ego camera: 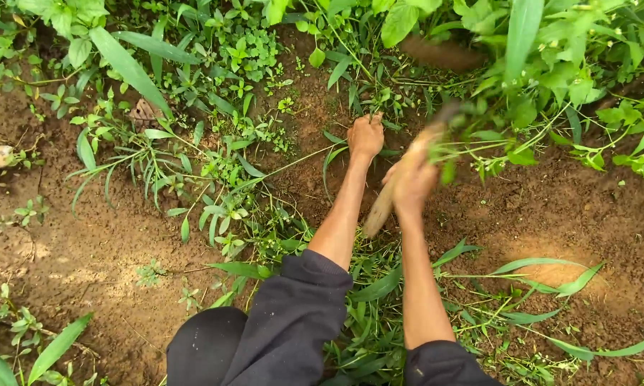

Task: Using a small hand tool to remove weeds and loosen the soil in an agricultural field.

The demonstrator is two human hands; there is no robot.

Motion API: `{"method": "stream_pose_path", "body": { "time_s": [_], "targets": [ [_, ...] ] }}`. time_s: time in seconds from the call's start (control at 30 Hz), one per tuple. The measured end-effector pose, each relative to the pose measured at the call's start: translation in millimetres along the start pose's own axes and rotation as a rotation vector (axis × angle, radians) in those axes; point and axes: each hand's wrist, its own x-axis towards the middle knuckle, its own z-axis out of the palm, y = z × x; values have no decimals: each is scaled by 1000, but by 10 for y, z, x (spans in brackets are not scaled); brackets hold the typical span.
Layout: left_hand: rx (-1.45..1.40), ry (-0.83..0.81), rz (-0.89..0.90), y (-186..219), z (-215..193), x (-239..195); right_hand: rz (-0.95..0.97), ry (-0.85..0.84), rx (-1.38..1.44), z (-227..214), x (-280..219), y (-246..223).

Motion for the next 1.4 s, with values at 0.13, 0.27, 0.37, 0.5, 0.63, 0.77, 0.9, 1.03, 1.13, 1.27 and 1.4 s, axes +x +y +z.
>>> {"method": "stream_pose_path", "body": {
  "time_s": [0.13,0.27,0.37,0.5,0.63,0.77,0.9,1.03,1.13,1.27,1.4],
  "targets": [
    [2,1,6,-155,67,132,113,-104,-184,58,-86,503],
    [-4,-23,-34,-128,-13,-138,195,-149,-163,15,-198,533],
    [27,2,-21,18,-84,-73,133,-114,-192,106,-125,476],
    [42,5,-5,-131,-119,-103,112,-84,-147,66,-231,530],
    [137,-3,-9,-140,-174,-276,110,-71,-99,7,-345,558],
    [68,23,15,-112,-186,-373,83,-64,-82,-32,-342,422],
    [59,30,38,-108,-212,-437,28,-24,6,-125,-317,160],
    [63,35,39,64,-273,-596,-26,15,115,-21,-358,248],
    [68,23,24,-50,-268,-522,121,-119,-38,27,-493,466],
    [41,29,35,0,-342,-549,124,-129,-87,-93,-443,341],
    [24,30,41,-19,-306,-534,38,-8,9,-157,-384,240]
  ]
}}
